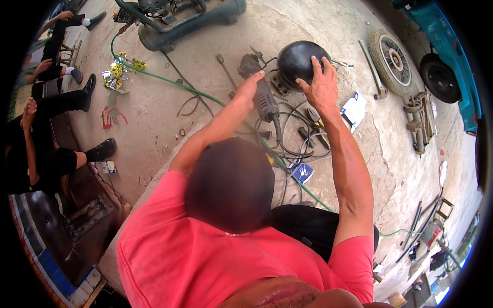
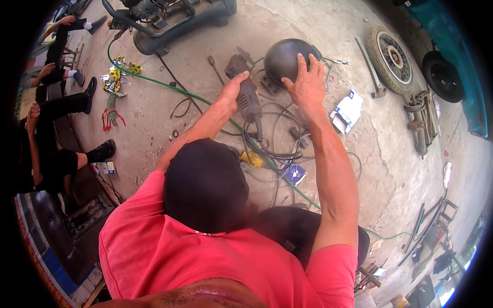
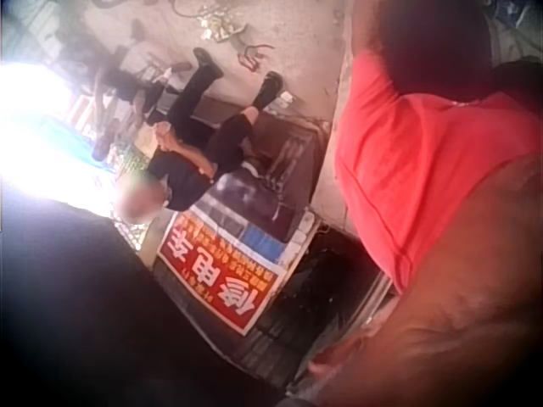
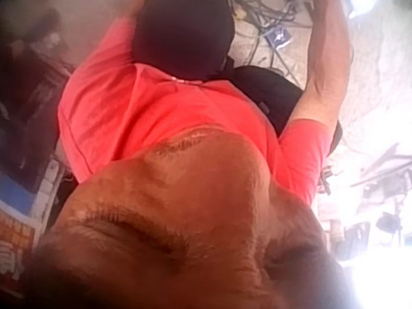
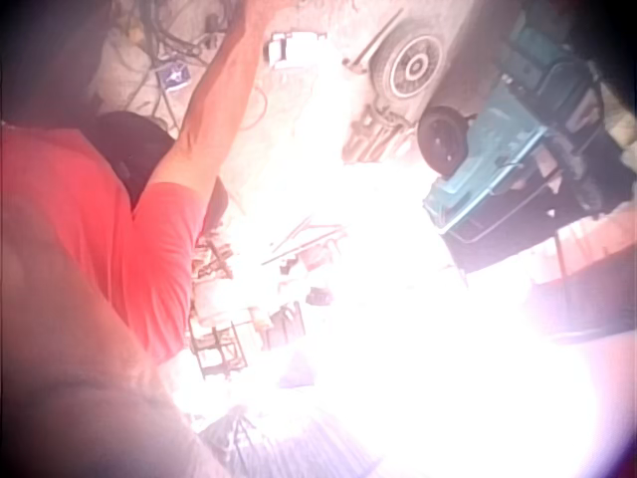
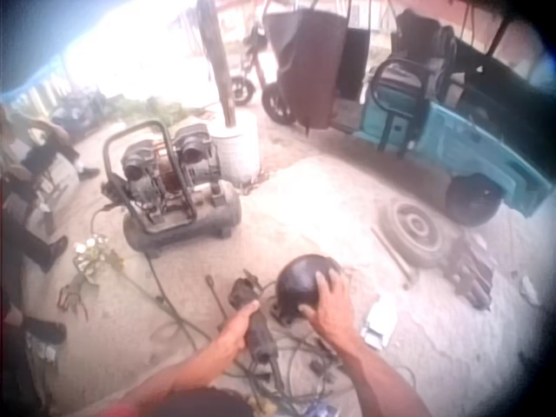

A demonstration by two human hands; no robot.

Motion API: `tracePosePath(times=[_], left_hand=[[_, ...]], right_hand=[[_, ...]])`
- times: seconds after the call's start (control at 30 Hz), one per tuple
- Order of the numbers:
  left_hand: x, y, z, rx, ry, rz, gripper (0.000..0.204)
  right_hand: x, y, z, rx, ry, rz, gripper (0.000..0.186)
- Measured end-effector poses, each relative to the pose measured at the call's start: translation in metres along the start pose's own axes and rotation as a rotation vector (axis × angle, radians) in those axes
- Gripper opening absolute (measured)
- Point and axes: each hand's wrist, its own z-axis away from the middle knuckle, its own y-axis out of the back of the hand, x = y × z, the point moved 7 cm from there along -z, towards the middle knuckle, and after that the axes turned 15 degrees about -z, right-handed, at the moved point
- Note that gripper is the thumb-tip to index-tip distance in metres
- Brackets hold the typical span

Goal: The person uses an angle grinder to cut or sand a metal mechanical component, then manipulates wires and a yellow electrical component, eventually placing it back onto a compressor unit.

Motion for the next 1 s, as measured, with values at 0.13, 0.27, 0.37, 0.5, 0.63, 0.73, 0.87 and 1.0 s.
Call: tracePosePath(times=[0.13, 0.27, 0.37, 0.5, 0.63, 0.73, 0.87, 1.0], left_hand=[[-0.001, 0.0, 0.0, -0.009, -0.012, 0.009, 0.036], [-0.003, 0.002, -0.002, -0.02, -0.009, 0.019, 0.035], [-0.003, 0.003, 0.002, -0.024, -0.028, 0.037, 0.037], [-0.003, 0.01, 0.007, -0.007, -0.054, 0.109, 0.043], [-0.007, 0.026, 0.005, 0.022, -0.064, 0.244, 0.054], [-0.008, 0.034, 0.004, -0.006, -0.044, 0.332, 0.057], [-0.001, 0.04, 0.009, -0.045, -0.095, 0.32, 0.055], [0.004, 0.043, 0.017, -0.061, -0.077, 0.401, 0.047]], right_hand=[[0.002, -0.001, 0.0, 0.017, 0.005, -0.019, 0.085], [0.0, 0.0, 0.001, 0.019, 0.01, -0.026, 0.085], [0.001, 0.0, 0.0, 0.021, 0.015, -0.029, 0.085], [0.004, 0.0, -0.001, 0.025, 0.013, -0.036, 0.085], [-0.001, 0.001, -0.001, 0.011, 0.01, -0.032, 0.084], [-0.003, 0.003, -0.002, -0.013, 0.007, -0.021, 0.083], [-0.029, 0.002, 0.023, -0.1, 0.196, 0.012, 0.08], [-0.093, -0.03, 0.071, -0.572, 0.114, -0.565, 0.08]])
